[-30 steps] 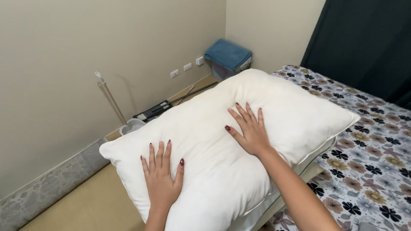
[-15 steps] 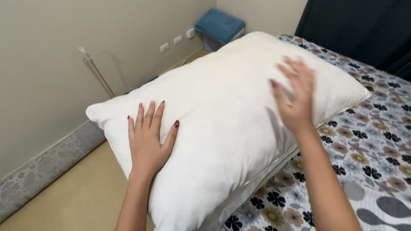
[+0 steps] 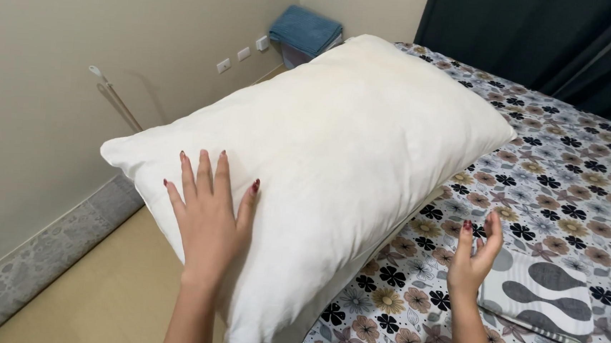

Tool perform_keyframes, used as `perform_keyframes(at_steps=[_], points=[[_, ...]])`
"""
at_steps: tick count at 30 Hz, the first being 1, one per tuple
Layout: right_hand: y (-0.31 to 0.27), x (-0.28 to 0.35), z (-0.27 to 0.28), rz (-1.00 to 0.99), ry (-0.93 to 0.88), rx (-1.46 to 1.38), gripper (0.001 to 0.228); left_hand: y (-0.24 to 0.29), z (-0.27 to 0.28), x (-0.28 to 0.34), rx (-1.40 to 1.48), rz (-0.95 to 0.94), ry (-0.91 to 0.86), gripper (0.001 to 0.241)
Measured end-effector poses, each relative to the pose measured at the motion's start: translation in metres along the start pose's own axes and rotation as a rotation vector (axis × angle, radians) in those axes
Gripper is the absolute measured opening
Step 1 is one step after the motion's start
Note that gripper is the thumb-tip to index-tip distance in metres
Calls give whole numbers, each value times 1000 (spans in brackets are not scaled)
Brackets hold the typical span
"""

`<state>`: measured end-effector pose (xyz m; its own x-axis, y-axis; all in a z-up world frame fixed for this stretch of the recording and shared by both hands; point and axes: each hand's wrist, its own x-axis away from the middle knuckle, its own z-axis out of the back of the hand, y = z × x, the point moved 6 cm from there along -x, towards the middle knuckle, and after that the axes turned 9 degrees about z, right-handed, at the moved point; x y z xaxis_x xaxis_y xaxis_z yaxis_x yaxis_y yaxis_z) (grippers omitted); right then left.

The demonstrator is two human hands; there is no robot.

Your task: Dusting a white pillow with a hand duster and placing it on the floor.

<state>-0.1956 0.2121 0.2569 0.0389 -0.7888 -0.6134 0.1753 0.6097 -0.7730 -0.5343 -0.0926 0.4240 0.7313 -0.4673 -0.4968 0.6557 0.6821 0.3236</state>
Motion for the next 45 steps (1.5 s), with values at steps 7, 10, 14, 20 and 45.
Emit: perform_keyframes(at_steps=[7,10,14,20,45], points=[[-23,5,-6,92,-92,-22,68,40,15,37,-12,-99,-13,77],[-30,11,-8,129,-154,-45,73,57,23,55,20,-127,-27,80],[-33,10,-4,162,-213,8,75,78,39,79,78,-164,-34,82],[-24,10,22,150,-256,33,76,101,38,111,144,-195,-96,84],[114,23,18,-475,-515,-419,83,4,11,135,286,646,-53,120]])
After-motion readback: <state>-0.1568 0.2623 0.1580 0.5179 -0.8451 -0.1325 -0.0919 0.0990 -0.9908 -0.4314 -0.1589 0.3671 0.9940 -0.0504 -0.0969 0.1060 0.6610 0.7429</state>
